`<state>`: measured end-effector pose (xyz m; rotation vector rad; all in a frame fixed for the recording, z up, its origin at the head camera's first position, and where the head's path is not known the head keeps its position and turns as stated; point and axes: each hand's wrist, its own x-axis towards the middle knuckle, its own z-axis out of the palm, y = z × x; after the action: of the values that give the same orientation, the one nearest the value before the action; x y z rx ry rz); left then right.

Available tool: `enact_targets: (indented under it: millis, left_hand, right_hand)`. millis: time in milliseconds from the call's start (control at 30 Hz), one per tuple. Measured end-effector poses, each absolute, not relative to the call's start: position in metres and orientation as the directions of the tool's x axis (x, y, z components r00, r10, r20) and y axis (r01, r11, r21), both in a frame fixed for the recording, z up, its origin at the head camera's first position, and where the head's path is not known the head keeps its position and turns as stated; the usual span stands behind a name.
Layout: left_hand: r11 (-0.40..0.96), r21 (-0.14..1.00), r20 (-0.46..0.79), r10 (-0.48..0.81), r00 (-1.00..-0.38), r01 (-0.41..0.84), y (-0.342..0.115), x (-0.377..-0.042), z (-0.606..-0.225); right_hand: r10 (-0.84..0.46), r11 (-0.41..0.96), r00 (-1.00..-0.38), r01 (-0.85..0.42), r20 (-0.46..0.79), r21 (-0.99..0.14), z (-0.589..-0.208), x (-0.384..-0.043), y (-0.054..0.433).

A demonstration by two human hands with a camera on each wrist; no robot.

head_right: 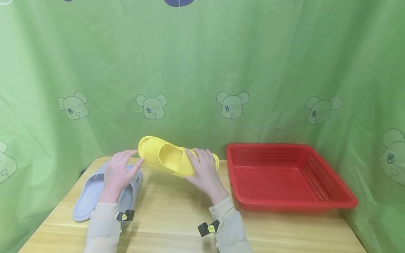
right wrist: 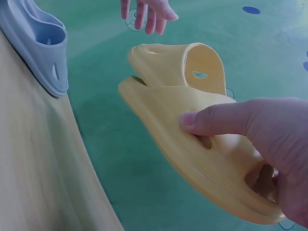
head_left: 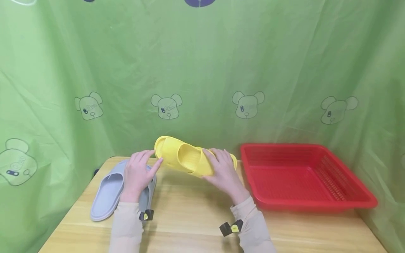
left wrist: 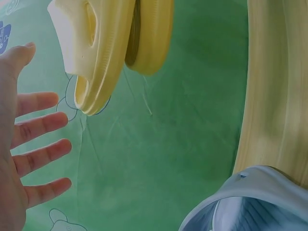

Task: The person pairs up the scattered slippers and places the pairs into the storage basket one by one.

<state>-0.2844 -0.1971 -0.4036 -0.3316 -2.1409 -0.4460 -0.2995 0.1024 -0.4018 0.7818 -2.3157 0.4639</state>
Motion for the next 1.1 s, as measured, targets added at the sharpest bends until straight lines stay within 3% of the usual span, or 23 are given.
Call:
enact_targets:
  millis: [433, 800, 1100]
  left_hand:
    - [0.907, 0.149, 0.814, 0.113, -0.57, 0.393, -0.182, -0.287, -0.407]
    - [0.906, 0.177, 0.757, 0.125, -0.641, 0.385, -0.17, -0.286, -0.406]
    - [0.902, 0.178, 0.739, 0.141, -0.659, 0.392, -0.164, -0.286, -0.408]
  right_hand:
    - [-0.399, 0.78, -0.636, -0.614, 0.661, -0.12, -0.383, -0.298, 0.125]
    - [-0.402, 0.787, -0.64, -0.607, 0.655, -0.11, -0.367, -0.296, 0.151]
    - [-0.418, 0.78, -0.594, -0.623, 0.688, -0.064, -0.36, -0.294, 0.166]
